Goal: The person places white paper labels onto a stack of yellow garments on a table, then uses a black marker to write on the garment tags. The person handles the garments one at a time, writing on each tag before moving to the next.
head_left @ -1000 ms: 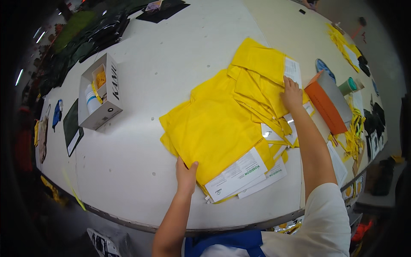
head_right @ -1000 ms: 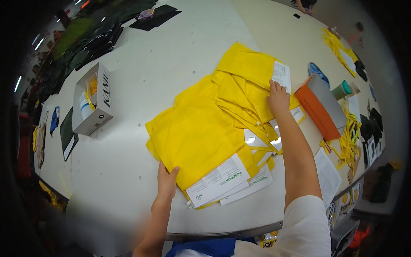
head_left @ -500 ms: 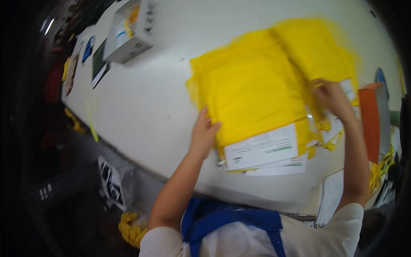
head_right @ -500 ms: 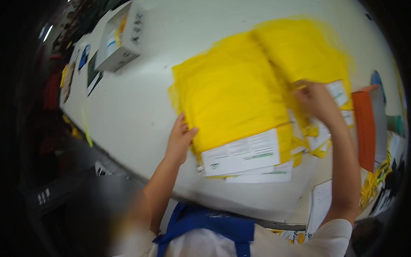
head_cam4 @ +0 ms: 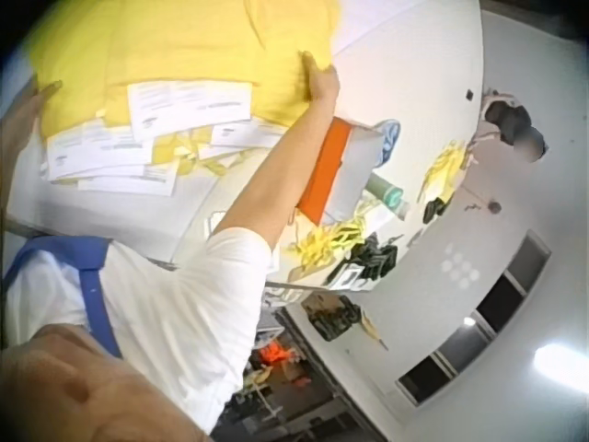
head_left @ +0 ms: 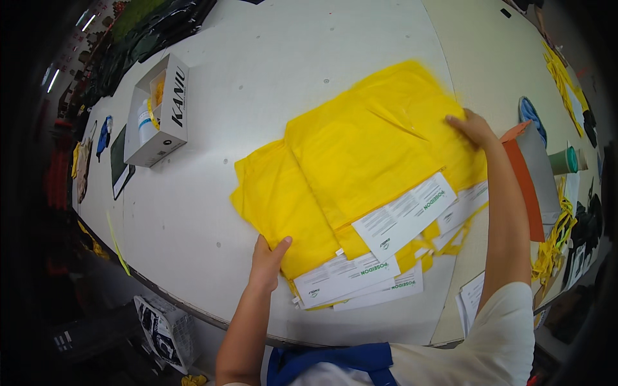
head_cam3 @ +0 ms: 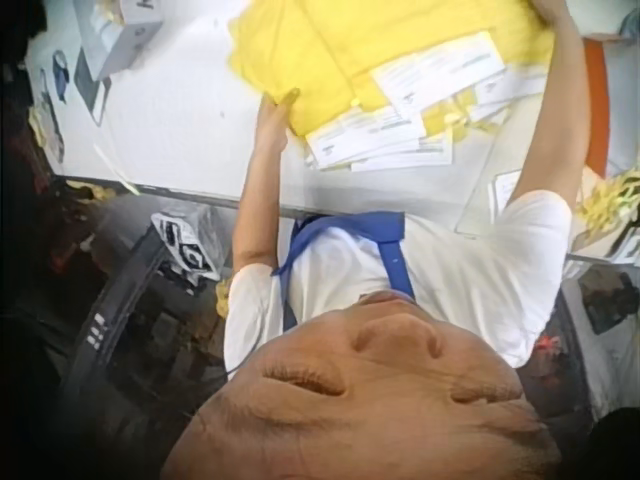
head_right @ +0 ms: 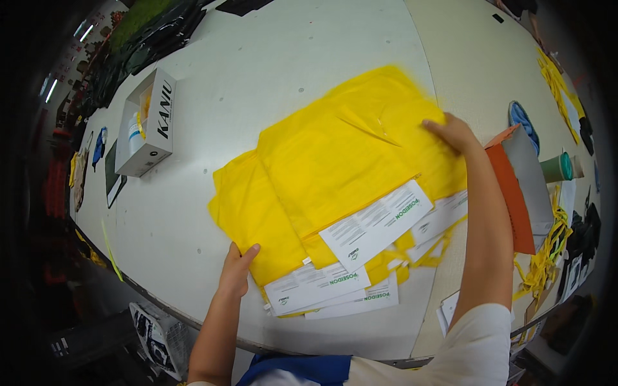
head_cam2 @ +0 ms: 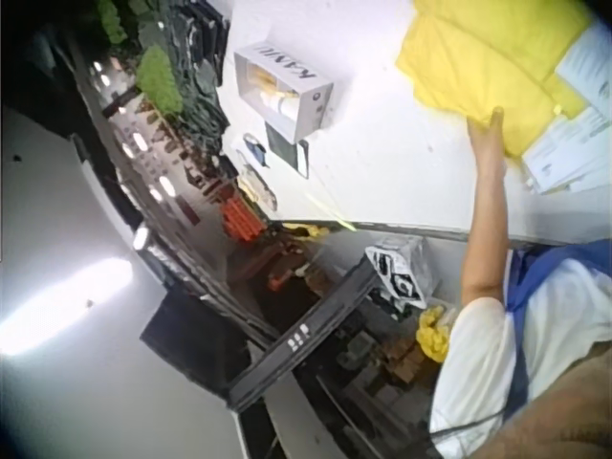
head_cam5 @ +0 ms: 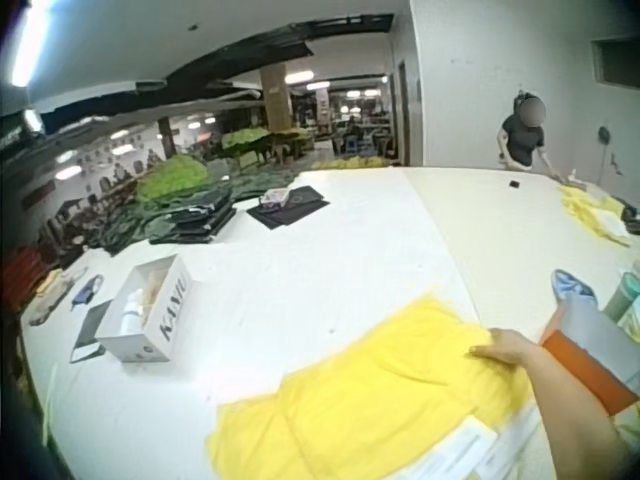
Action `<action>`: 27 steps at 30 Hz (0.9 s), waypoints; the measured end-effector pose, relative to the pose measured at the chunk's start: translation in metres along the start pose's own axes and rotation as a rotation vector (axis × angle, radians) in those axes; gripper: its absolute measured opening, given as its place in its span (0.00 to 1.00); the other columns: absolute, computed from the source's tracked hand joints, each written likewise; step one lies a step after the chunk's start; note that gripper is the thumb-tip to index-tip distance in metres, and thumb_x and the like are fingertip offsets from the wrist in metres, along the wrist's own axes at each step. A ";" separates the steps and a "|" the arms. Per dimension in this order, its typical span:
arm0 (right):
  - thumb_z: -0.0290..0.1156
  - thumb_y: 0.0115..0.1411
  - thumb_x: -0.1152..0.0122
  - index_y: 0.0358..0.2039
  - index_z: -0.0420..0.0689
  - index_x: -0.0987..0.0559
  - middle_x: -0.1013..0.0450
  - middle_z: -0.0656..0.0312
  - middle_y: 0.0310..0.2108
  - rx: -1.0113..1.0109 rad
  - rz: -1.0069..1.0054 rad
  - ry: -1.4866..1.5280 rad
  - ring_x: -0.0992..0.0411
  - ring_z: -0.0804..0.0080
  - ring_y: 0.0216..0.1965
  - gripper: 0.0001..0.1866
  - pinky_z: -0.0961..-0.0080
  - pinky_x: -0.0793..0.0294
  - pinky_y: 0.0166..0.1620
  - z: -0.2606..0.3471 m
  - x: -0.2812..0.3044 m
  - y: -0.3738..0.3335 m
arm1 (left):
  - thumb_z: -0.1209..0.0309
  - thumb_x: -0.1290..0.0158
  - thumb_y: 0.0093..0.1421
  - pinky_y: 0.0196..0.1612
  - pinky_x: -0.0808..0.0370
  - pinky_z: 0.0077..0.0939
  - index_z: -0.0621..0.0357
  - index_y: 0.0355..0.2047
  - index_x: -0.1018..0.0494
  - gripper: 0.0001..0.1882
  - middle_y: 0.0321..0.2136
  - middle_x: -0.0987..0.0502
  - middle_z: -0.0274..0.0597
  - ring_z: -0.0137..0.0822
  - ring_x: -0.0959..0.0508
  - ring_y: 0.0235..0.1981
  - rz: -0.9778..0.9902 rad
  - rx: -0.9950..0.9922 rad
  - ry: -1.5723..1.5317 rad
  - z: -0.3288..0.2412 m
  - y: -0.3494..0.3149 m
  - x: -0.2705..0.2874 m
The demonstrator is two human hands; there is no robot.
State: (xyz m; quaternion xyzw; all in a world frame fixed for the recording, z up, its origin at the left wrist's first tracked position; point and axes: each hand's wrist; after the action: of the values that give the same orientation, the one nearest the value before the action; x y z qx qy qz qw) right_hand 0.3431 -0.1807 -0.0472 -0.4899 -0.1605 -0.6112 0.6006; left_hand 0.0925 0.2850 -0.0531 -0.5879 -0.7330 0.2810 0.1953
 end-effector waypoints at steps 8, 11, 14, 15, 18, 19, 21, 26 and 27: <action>0.49 0.44 0.30 0.59 0.43 0.37 0.30 0.44 0.50 0.177 0.304 0.100 0.31 0.52 0.52 0.45 0.67 0.32 0.55 0.013 -0.052 -0.136 | 0.70 0.49 0.61 0.52 0.29 0.34 0.58 0.61 0.52 0.32 0.56 0.37 0.47 0.41 0.32 0.54 0.034 0.029 0.013 -0.009 0.000 -0.009; 0.42 0.41 0.27 0.61 0.44 0.41 0.32 0.42 0.51 0.185 0.182 0.031 0.31 0.53 0.52 0.48 0.66 0.33 0.56 0.016 -0.060 -0.169 | 0.63 0.53 0.64 0.50 0.27 0.34 0.58 0.61 0.49 0.29 0.55 0.35 0.45 0.39 0.31 0.53 0.309 0.099 -0.483 0.014 0.023 0.029; 0.35 0.39 0.26 0.62 0.44 0.44 0.34 0.42 0.53 0.014 0.144 0.187 0.31 0.54 0.52 0.50 0.66 0.33 0.56 0.002 -0.066 -0.185 | 0.58 0.58 0.66 0.50 0.27 0.33 0.56 0.60 0.44 0.26 0.54 0.33 0.43 0.37 0.30 0.53 0.429 -0.003 -0.558 0.028 0.036 0.048; 0.32 0.39 0.26 0.62 0.45 0.46 0.35 0.42 0.54 -0.059 0.159 0.283 0.31 0.55 0.53 0.51 0.65 0.33 0.56 -0.007 -0.067 -0.184 | 0.56 0.60 0.67 0.50 0.27 0.32 0.56 0.60 0.42 0.25 0.54 0.33 0.42 0.36 0.29 0.52 0.413 -0.072 -0.454 0.025 0.036 0.049; 0.25 0.41 0.29 0.62 0.44 0.47 0.35 0.45 0.55 -0.100 0.154 0.391 0.32 0.57 0.53 0.49 0.67 0.32 0.55 -0.035 -0.068 -0.182 | 0.63 0.56 0.65 0.51 0.28 0.31 0.57 0.58 0.41 0.23 0.54 0.33 0.44 0.38 0.29 0.52 0.098 0.075 -0.296 0.015 0.026 0.044; 0.24 0.42 0.30 0.62 0.44 0.47 0.35 0.45 0.55 -0.074 0.136 0.424 0.32 0.58 0.54 0.48 0.68 0.32 0.55 -0.039 -0.062 -0.184 | 0.66 0.55 0.64 0.51 0.28 0.31 0.59 0.58 0.41 0.23 0.53 0.33 0.45 0.39 0.29 0.52 0.044 0.025 -0.164 0.013 0.022 0.044; 0.21 0.44 0.33 0.62 0.44 0.46 0.36 0.46 0.55 -0.013 0.112 0.501 0.33 0.59 0.54 0.45 0.71 0.32 0.56 -0.030 -0.046 -0.192 | 0.72 0.52 0.62 0.51 0.29 0.30 0.61 0.57 0.41 0.23 0.53 0.33 0.47 0.40 0.29 0.52 -0.081 -0.074 0.106 0.006 0.012 0.050; 0.20 0.51 0.41 0.63 0.49 0.44 0.36 0.48 0.55 0.033 0.148 0.444 0.36 0.59 0.57 0.39 0.69 0.36 0.59 -0.024 -0.051 -0.199 | 0.79 0.52 0.59 0.52 0.30 0.30 0.64 0.56 0.42 0.24 0.50 0.31 0.50 0.40 0.29 0.50 -0.089 -0.133 0.147 -0.008 0.009 0.046; 0.21 0.52 0.41 0.63 0.49 0.43 0.36 0.48 0.56 0.079 0.157 0.373 0.37 0.59 0.58 0.38 0.69 0.37 0.59 -0.027 -0.055 -0.199 | 0.79 0.52 0.59 0.52 0.30 0.30 0.64 0.56 0.42 0.24 0.50 0.30 0.50 0.40 0.29 0.50 -0.063 -0.153 0.134 -0.006 0.011 0.048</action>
State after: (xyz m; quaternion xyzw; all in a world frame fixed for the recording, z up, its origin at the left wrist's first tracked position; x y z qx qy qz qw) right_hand 0.1438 -0.1246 -0.0253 -0.3553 -0.0318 -0.6357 0.6845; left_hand 0.0933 0.3346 -0.0580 -0.5952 -0.7557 0.1780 0.2072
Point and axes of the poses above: each hand's wrist, its own y-axis towards the middle knuckle, its own x-axis out of the back of the hand, z = x × y
